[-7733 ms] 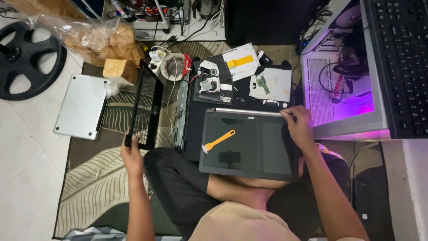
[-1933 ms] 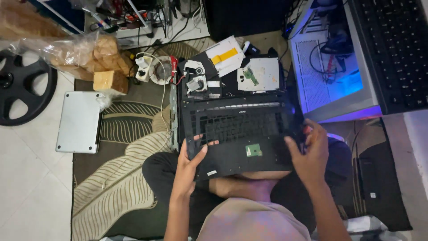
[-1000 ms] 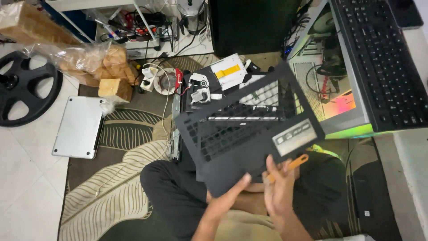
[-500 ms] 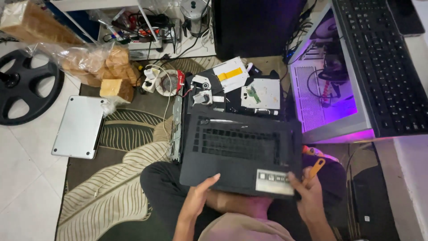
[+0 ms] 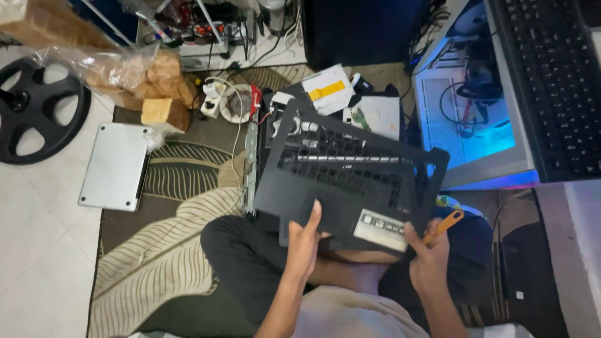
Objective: The person sits on the floor and assembles a laptop. They attach a metal strip to the screen bezel, place the screen assembly onto the main body, and then attach the keyboard deck. Finally, they place the bottom cover onto the chassis and use a screwdriver to secure it.
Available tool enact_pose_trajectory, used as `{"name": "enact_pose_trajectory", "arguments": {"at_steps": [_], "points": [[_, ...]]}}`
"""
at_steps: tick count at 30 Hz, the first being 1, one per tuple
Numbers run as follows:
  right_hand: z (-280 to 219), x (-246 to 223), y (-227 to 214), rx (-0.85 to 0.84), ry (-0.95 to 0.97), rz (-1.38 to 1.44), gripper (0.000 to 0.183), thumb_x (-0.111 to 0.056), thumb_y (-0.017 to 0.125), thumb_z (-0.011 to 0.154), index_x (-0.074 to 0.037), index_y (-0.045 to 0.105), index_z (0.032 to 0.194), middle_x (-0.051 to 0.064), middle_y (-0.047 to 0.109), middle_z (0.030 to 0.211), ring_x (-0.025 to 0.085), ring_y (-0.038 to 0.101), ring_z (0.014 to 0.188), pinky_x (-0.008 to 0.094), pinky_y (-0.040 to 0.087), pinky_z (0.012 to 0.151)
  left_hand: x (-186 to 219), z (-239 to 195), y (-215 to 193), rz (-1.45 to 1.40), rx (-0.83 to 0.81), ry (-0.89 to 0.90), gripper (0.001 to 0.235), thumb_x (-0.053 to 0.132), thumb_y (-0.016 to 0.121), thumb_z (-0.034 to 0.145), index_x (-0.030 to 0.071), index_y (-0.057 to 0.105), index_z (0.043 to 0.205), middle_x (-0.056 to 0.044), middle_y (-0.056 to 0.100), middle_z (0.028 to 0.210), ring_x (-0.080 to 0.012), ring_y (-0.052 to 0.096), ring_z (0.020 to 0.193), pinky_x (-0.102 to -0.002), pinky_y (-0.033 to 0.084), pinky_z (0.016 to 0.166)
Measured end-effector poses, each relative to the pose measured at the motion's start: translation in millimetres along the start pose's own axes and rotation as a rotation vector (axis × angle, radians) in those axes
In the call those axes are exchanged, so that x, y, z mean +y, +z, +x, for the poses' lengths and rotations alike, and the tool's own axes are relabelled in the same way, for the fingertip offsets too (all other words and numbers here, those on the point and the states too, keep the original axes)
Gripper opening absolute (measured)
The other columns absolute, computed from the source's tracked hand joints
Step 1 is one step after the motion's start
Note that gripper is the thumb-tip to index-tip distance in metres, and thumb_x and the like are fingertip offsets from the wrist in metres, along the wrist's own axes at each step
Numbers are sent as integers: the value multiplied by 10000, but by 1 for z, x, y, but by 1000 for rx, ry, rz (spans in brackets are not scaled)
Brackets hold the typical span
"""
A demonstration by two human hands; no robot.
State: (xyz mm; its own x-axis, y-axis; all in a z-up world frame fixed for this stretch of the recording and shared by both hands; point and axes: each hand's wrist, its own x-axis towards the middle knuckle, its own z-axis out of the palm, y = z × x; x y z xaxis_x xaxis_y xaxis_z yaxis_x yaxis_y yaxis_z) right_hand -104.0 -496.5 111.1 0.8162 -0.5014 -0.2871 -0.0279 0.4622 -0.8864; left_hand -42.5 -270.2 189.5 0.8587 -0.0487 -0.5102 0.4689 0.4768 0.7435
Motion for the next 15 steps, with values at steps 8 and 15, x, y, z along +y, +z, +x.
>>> {"name": "enact_pose_trajectory", "arguments": {"at_steps": [8, 15], "points": [[-1, -31, 38, -80, -127, -26, 407, -61, 715, 954, -234, 347, 967, -64, 569, 920, 79, 597, 915, 256, 531, 861, 1, 8, 35, 94, 22, 89, 724, 287, 795, 803, 84, 547, 1452, -83, 678, 1333, -222, 679, 1127, -357, 585, 798], [6, -13, 23, -55, -183, -45, 406, -35, 682, 993, -252, 340, 967, -131, 614, 859, 41, 638, 868, 215, 514, 865, -24, 26, 18, -153, -41, 116, 743, 293, 783, 908, 69, 436, 1526, -185, 547, 1500, -361, 595, 1285, -521, 554, 979]]}}
